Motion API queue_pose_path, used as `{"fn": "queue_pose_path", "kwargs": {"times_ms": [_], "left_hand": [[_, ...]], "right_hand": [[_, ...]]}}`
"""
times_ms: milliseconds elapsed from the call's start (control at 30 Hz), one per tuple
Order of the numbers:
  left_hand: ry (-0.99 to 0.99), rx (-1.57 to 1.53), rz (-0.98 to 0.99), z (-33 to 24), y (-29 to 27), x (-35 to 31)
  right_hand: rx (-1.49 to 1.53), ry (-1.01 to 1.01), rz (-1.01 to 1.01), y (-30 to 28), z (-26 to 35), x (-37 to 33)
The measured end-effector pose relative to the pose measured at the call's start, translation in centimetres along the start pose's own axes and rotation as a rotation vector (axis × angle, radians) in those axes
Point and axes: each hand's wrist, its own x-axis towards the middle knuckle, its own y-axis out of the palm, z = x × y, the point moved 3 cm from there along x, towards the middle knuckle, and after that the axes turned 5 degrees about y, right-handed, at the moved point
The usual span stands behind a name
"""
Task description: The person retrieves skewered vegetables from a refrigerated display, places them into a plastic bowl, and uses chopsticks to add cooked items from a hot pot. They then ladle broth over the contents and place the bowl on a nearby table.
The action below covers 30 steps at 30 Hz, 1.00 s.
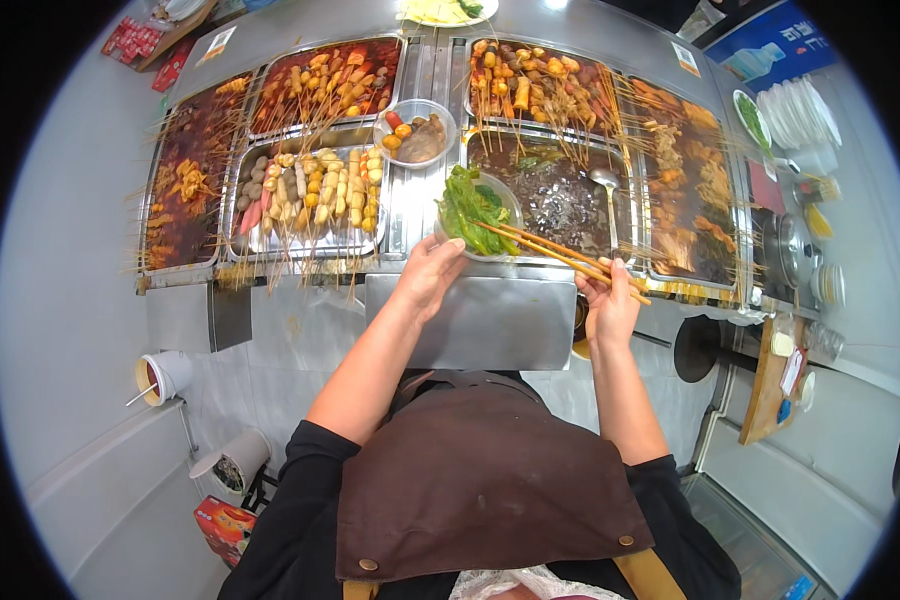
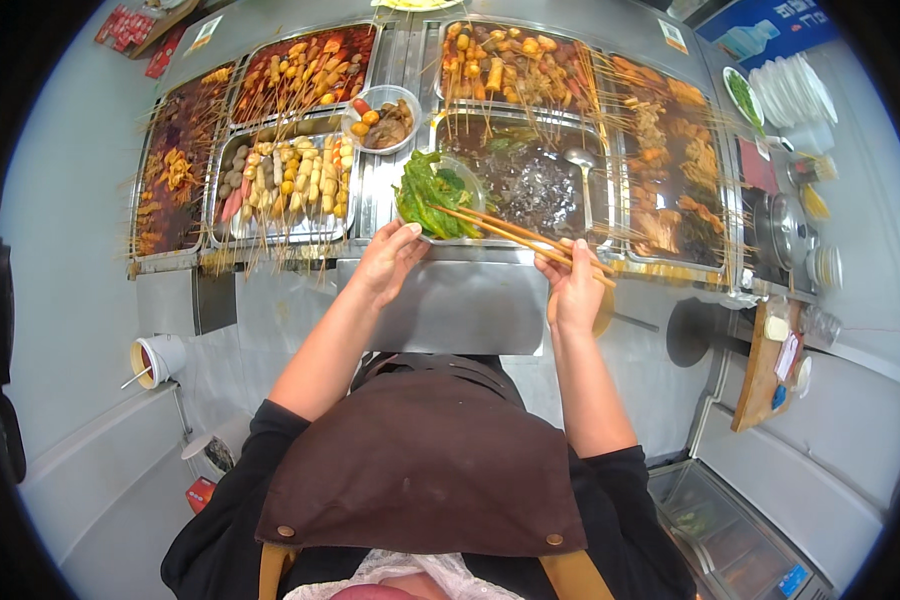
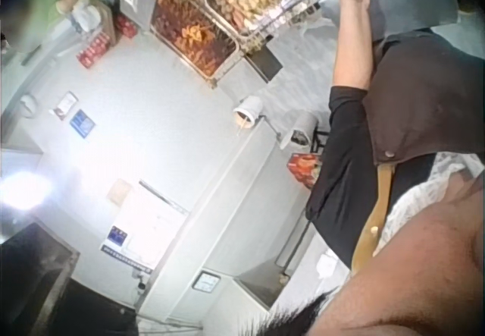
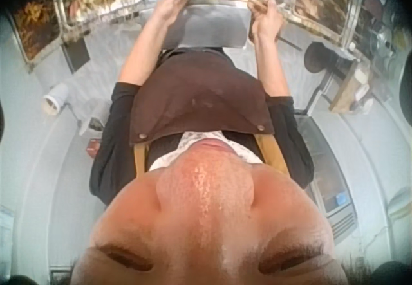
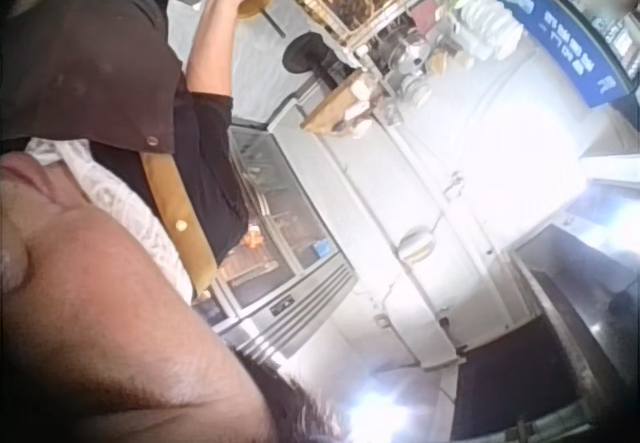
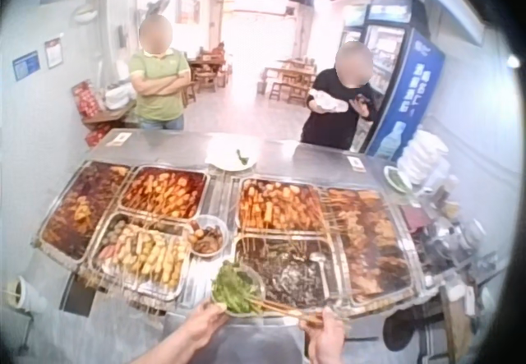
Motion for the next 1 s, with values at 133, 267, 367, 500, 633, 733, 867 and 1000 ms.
{"fn": "queue_pose_path", "kwargs": {"times_ms": [133,267,367,500,633,733,867,1000], "left_hand": [[-0.02,0.0,0.022,-0.5,-0.4,-1.0],[-0.045,-0.043,0.113,-0.8,-1.1,-1.2],[-0.053,-0.025,0.073,-0.8,-2.4,-1.5],[-0.039,-0.006,0.119,-1.7,-3.9,-2.2],[-0.07,0.014,0.15,-2.7,-4.4,-2.8],[-0.088,0.067,0.143,-3.2,-4.6,-3.3],[-0.092,0.094,0.165,-3.7,-4.8,-3.9],[-0.126,0.187,0.183,-4.2,-5.1,-4.0]], "right_hand": [[-0.114,-0.014,0.051,1.7,0.2,0.6],[-0.195,0.079,0.144,3.0,1.1,1.0],[-0.242,0.133,0.216,3.6,3.0,0.5],[-0.319,-0.019,0.237,3.5,8.4,-0.4],[-0.308,-0.103,0.345,6.2,10.2,0.5],[-0.361,-0.095,0.364,8.7,10.1,2.1],[-0.494,-0.081,0.503,10.9,11.0,3.5],[-0.518,-0.017,0.52,11.7,11.6,5.1]]}}
